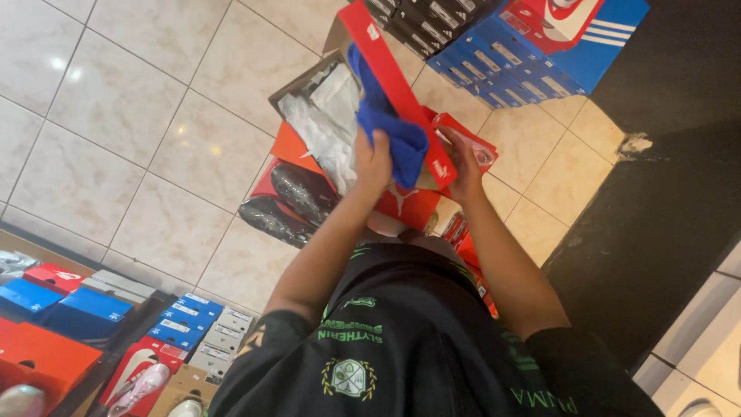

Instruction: Cleaning dust off various shoe boxes using a blue cleaning cloth.

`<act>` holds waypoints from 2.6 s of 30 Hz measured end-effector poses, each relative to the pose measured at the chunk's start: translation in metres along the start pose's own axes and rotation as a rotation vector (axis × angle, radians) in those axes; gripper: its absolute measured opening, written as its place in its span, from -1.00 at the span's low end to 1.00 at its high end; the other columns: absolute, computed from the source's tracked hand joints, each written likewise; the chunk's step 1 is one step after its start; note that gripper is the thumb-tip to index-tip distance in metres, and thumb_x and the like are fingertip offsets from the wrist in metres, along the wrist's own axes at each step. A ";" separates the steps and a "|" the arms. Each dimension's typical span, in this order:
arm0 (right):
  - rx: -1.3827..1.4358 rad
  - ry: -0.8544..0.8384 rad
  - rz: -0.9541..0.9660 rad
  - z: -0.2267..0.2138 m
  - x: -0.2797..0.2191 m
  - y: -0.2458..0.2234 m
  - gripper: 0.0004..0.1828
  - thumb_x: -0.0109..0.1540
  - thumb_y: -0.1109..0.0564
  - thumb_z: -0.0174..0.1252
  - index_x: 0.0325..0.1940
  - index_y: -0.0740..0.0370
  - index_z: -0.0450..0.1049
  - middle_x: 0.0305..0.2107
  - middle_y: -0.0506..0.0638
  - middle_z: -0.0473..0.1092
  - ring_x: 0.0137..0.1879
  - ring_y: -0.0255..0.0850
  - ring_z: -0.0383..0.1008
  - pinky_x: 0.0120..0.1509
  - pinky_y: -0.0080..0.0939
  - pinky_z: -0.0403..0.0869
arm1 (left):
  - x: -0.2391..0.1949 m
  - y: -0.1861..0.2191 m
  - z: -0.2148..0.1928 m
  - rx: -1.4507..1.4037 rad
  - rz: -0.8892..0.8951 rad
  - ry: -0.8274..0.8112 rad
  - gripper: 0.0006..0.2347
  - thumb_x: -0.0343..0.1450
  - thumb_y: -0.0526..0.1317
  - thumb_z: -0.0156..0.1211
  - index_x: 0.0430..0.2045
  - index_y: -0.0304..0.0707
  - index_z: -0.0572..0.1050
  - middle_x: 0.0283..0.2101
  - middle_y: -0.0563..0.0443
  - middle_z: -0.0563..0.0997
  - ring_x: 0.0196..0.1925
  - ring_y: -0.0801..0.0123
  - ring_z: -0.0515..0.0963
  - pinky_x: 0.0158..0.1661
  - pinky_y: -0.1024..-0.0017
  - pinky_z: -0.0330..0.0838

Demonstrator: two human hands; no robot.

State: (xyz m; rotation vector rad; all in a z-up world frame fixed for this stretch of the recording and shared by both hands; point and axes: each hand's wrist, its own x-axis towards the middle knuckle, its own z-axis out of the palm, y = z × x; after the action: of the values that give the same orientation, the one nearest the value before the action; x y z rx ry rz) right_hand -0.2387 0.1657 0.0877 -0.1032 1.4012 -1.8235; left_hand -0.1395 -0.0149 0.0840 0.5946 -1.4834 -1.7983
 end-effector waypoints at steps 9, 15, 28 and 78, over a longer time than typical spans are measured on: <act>0.373 0.066 -0.224 -0.036 0.012 0.040 -0.42 0.33 0.06 0.29 0.41 0.07 0.29 0.30 0.07 0.35 0.40 -0.03 0.36 0.47 0.19 0.38 | 0.033 -0.051 0.064 1.019 0.399 -0.549 -0.46 0.62 0.13 -0.27 0.49 -0.10 0.10 0.58 -0.04 0.04 0.65 0.08 -0.01 0.52 -0.19 -0.30; 0.322 0.263 -0.138 -0.052 0.025 0.049 -0.56 0.25 0.22 0.20 0.22 0.24 0.40 0.03 0.09 0.51 0.20 0.00 0.51 0.29 0.09 0.50 | 0.114 -0.070 0.046 1.251 0.497 -0.560 -0.45 0.59 0.18 -0.40 0.44 -0.04 0.21 0.52 0.00 0.16 0.56 0.10 0.13 0.45 -0.21 -0.16; 0.407 0.357 -0.058 -0.065 0.026 0.070 -0.47 0.10 0.27 0.11 0.18 0.21 0.43 -0.03 0.01 0.54 0.06 -0.09 0.56 0.07 -0.04 0.58 | 0.063 -0.053 0.088 1.230 0.643 -0.592 -0.44 0.43 0.02 0.12 0.34 -0.21 0.31 0.41 -0.04 0.35 0.44 0.10 0.32 0.32 -0.05 0.18; 0.511 0.256 0.160 -0.084 0.015 0.062 -0.41 0.00 0.25 0.06 0.15 0.14 0.45 -0.04 -0.04 0.53 0.00 -0.05 0.56 -0.04 0.04 0.53 | 0.089 -0.075 0.066 1.305 0.386 -0.460 -0.47 0.27 -0.09 0.23 0.18 -0.04 0.37 0.45 0.04 0.23 0.48 0.06 0.23 0.38 -0.24 0.07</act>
State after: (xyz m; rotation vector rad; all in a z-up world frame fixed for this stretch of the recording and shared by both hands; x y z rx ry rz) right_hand -0.2585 0.2178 -0.0022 0.5055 1.0289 -2.0478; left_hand -0.2622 -0.0349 0.0353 0.4053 -2.8007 -0.4809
